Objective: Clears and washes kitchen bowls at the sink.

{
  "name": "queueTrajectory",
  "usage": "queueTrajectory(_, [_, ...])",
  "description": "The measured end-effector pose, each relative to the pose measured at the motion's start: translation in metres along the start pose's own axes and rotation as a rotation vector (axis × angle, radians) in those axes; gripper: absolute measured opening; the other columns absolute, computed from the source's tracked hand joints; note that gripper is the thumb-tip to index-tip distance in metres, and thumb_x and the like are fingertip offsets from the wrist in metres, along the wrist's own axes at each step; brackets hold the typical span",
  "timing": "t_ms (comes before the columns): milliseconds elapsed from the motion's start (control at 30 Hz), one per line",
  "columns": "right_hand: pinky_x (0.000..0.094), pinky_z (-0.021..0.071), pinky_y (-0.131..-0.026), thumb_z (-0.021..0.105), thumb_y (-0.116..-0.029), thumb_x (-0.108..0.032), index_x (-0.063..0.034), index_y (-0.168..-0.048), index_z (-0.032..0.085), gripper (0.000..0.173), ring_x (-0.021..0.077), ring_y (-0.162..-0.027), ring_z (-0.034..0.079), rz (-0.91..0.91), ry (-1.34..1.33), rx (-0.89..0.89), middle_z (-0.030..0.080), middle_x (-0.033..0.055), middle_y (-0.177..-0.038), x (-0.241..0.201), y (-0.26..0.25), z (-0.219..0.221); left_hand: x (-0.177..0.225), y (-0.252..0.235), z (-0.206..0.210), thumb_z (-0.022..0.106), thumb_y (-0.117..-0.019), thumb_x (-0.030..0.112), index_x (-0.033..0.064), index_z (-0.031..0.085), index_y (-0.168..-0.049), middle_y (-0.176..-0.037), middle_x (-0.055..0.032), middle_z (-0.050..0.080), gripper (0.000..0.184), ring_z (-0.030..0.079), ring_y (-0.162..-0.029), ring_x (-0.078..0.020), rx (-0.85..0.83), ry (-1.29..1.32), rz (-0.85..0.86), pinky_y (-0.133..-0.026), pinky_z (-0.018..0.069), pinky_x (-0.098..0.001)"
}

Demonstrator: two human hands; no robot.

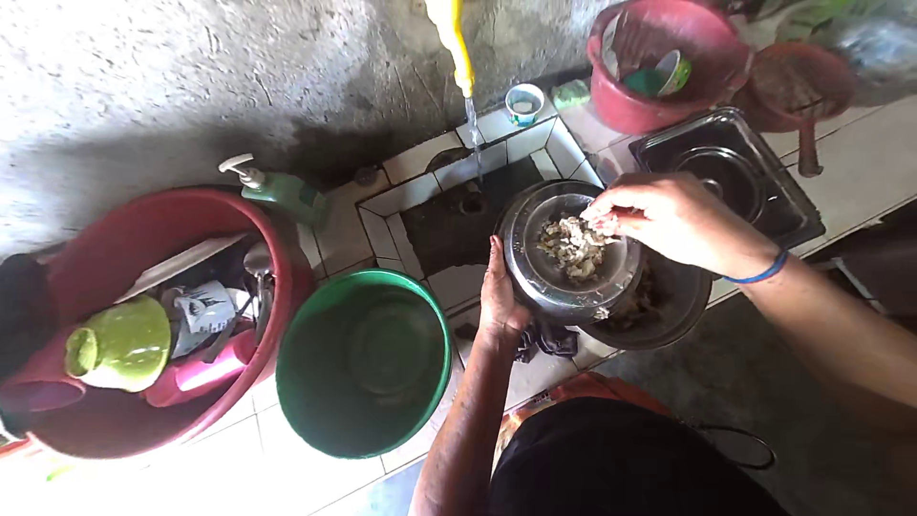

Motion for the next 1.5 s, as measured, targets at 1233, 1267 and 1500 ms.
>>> queueTrajectory(1233, [0.0646,0.0506,-0.093,0.055,-0.1014,0.000,0.0023,-0.110,0.075,0.022,0.0459,-0.105,0.067,0.472,0.286,0.220,0.070,0.0275,-0.111,0.026,0.067,0.011,0.050,0.016,-0.046,0.031,-0.1094,0.050,0.0164,0.056,-0.136,-0.120,-0.0090,0.069,0.050,0.068,-0.110,-0.0237,-0.081,0.000,-0.006,-0.090,0.0586,-0.0470])
queueTrajectory(1267, [0.0635,0.0514,-0.092,0.054,-0.1016,0.000,0.0023,-0.108,0.075,0.022,0.0450,-0.103,0.068,0.450,0.290,0.246,0.070,0.0267,-0.109,0.022,0.060,0.005,0.054,0.018,-0.049,0.032,-0.1088,0.052,0.0172,0.056,-0.137,-0.122,-0.0087,0.069,0.051,0.068,-0.112,-0.0242,-0.072,-0.018,0.006,-0.091,0.0582,-0.0490])
queueTrajectory(1500, [0.0704,0.0460,-0.098,0.061,-0.0978,-0.003,-0.0016,-0.119,0.073,0.025,0.0508,-0.116,0.063,0.652,0.318,-0.239,0.069,0.0298,-0.117,0.157,0.041,0.090,0.115,0.039,-0.068,0.021,-0.1103,0.050,0.0180,0.049,-0.143,-0.132,-0.0084,0.065,0.054,0.063,-0.122,-0.0239,-0.013,-0.109,0.323,-0.100,0.0550,-0.0514])
Point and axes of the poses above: each hand's wrist, its own y-axis away from the middle knuckle, its own z-axis out of the palm, x = y × z, the point moved 9 cm from there along -y, towards the middle knuckle
